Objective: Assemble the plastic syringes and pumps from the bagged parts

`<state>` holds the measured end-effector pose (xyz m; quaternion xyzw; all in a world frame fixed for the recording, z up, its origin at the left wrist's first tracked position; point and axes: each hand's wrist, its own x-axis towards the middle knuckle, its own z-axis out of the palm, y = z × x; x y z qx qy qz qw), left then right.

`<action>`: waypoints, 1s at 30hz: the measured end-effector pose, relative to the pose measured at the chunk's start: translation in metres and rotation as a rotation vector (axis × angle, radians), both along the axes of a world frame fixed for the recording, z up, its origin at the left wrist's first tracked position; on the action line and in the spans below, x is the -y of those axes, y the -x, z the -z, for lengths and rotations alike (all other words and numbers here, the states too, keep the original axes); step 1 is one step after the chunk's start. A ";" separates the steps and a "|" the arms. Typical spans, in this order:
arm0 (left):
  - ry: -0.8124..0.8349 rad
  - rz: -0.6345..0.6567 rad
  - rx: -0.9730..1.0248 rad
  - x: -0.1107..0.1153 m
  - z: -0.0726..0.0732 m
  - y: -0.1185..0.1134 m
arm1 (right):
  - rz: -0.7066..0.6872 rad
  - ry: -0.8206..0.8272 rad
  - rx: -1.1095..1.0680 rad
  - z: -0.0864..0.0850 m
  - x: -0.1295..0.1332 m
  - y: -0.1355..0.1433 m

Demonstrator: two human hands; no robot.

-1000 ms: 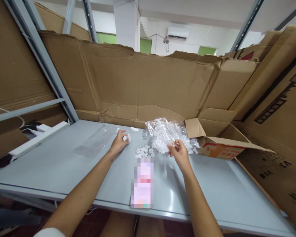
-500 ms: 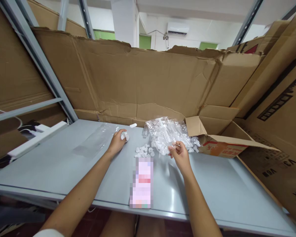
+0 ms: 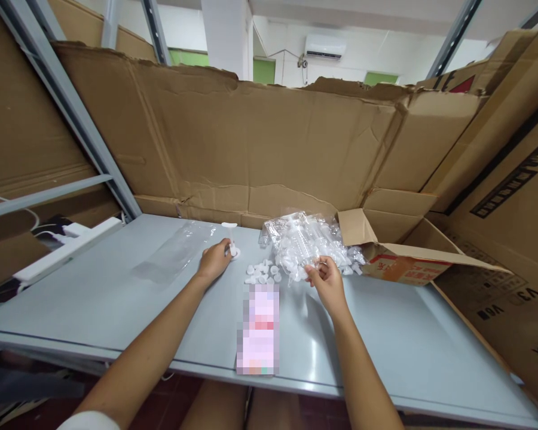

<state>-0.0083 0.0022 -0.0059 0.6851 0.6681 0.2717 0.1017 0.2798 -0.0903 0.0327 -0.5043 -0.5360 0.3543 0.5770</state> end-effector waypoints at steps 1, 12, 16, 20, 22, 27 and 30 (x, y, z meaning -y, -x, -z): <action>0.009 -0.006 -0.023 0.000 -0.001 0.000 | 0.000 -0.001 0.003 0.001 0.000 0.000; -0.009 0.003 -0.033 0.001 -0.003 0.005 | 0.019 -0.008 0.023 0.004 0.000 -0.001; 0.018 0.023 0.041 -0.004 0.003 0.008 | 0.021 -0.003 0.017 0.005 -0.001 -0.001; 0.031 0.083 0.064 -0.006 0.004 0.011 | 0.021 0.000 0.018 0.007 -0.001 -0.002; 0.037 0.108 0.067 -0.005 0.004 0.013 | 0.023 0.000 0.024 0.008 -0.001 -0.003; -0.019 0.022 0.117 0.000 -0.009 0.017 | 0.031 -0.009 0.027 0.008 -0.001 -0.003; -0.230 -0.155 0.209 0.007 -0.025 0.022 | 0.042 -0.018 0.025 0.006 -0.001 -0.003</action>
